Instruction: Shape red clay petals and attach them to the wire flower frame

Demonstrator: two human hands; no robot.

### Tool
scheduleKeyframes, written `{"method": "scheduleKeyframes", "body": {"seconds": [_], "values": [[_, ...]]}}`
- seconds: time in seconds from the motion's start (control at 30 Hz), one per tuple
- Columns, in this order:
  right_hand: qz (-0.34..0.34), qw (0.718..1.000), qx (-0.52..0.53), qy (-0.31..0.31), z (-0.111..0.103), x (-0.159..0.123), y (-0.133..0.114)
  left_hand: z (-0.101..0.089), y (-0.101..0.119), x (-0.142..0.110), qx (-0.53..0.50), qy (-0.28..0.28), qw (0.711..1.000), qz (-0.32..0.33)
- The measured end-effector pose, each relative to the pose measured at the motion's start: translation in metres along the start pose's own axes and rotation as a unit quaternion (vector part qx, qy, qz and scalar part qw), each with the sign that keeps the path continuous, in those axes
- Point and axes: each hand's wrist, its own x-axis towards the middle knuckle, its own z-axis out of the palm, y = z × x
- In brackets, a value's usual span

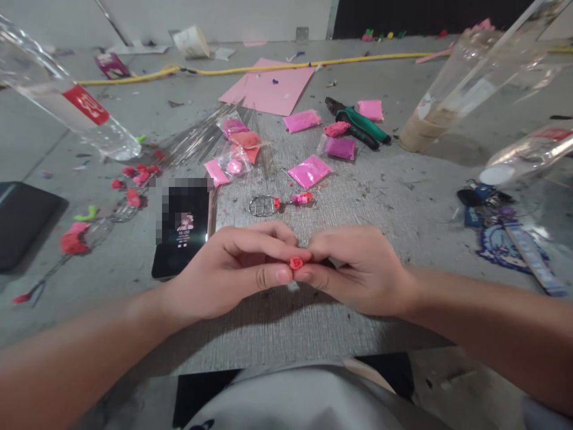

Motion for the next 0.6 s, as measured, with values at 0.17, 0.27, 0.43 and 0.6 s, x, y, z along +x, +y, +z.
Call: {"method": "scheduleKeyframes", "body": {"seconds": [0.17, 0.27, 0.43, 0.6], "values": [[0.007, 1.000, 0.020, -0.010, -0.009, 0.003, 0.004, -0.006, 0.000, 0.001, 0.010, 0.017, 1.000, 0.002], [0.065, 0.997, 0.042, 0.030, -0.015, 0.006, 0.010, -0.015, 0.000, 0.005, 0.161, -0.001, 0.986, 0.050], [0.171, 0.976, 0.077, 0.107, -0.015, 0.008, 0.025, -0.024, -0.009, 0.008, 0.447, -0.109, 0.882, 0.102], [0.181, 0.979, 0.056, 0.074, -0.010, 0.008, 0.029, -0.022, -0.014, 0.004, 0.538, -0.154, 0.824, 0.084]]}}
